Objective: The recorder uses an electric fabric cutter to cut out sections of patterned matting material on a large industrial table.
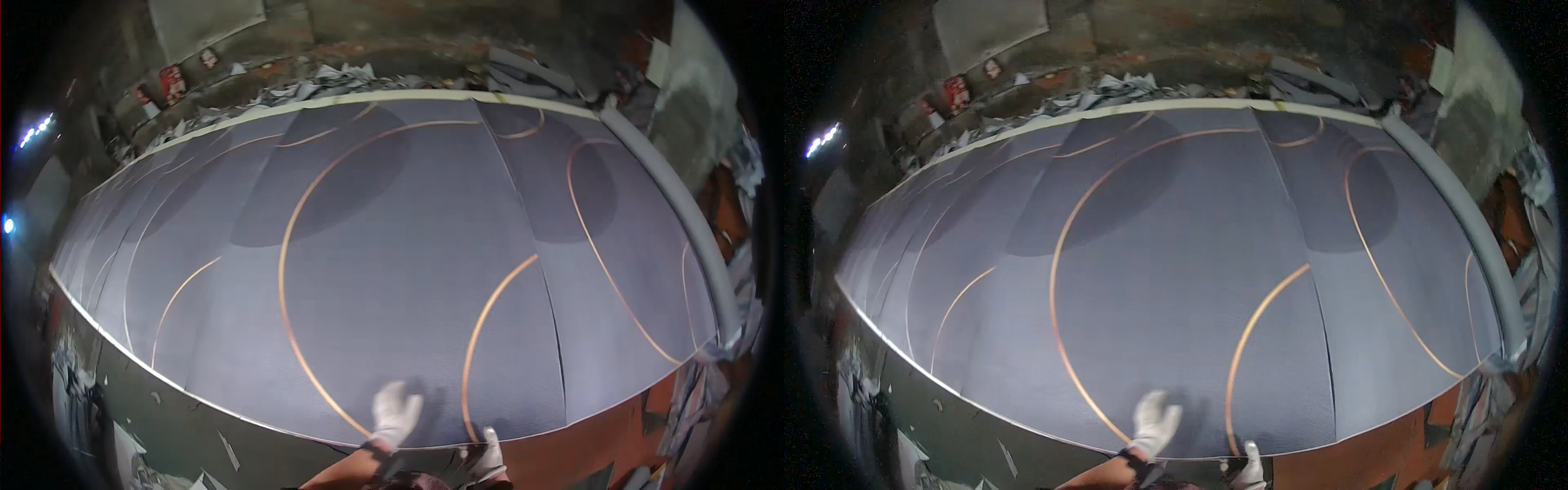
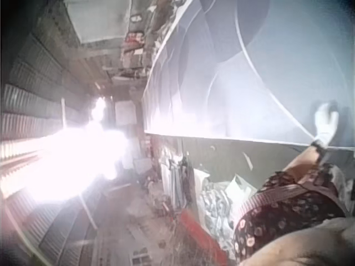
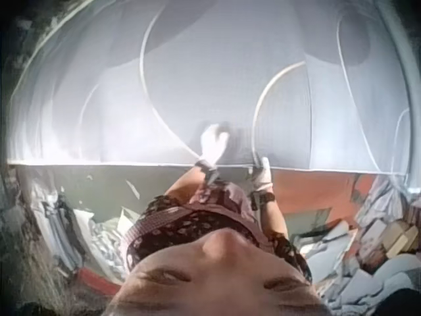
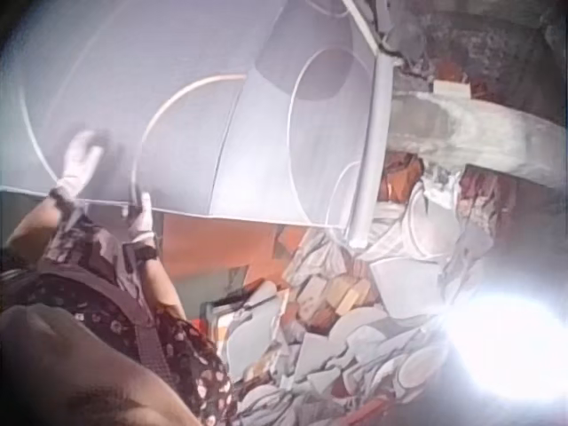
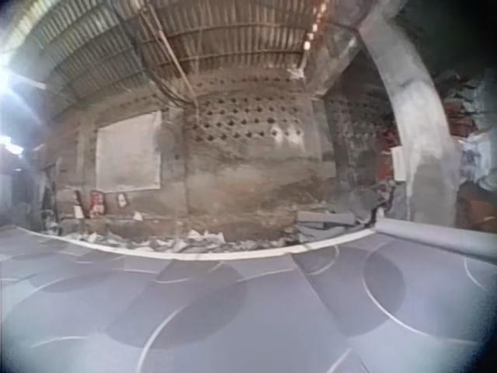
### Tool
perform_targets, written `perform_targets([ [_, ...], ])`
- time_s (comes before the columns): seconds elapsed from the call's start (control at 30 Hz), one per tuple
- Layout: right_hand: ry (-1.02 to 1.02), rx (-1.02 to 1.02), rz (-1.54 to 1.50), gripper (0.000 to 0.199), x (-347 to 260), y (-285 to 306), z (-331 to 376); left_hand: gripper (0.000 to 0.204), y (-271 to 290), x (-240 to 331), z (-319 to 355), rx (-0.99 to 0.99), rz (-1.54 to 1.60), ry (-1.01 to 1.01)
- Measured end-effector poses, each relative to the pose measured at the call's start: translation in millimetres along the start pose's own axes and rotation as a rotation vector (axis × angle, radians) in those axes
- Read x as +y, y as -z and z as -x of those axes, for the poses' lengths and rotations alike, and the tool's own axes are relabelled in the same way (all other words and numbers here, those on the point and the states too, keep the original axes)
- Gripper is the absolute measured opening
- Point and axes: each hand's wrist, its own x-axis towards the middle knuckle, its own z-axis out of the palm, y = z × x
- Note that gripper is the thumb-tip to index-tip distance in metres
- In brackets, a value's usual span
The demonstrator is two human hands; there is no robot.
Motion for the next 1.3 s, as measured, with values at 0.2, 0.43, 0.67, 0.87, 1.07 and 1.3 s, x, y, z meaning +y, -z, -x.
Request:
perform_targets([
  [0.2,0.514,-0.006,0.440,0.047,-55,-123,76,0.076,162,-136,51,0.703,0.552,0.752],
  [0.43,0.805,-0.138,0.739,0.040,-55,-137,140,0.043,260,-278,65,0.525,0.549,0.276],
  [0.67,0.637,-0.388,1.019,0.048,-46,-81,339,0.034,340,-24,255,0.595,0.732,0.520],
  [0.87,0.417,-0.668,0.890,0.060,-78,-197,401,0.040,408,-20,368,0.478,0.724,-0.357],
  [1.07,0.465,-0.905,0.776,0.061,-145,-375,180,0.063,218,-101,258,0.357,-0.724,-0.269],
  [1.3,1.299,-0.754,0.867,0.067,-216,-519,110,0.080,243,-13,-67,0.541,-0.626,-0.304],
])
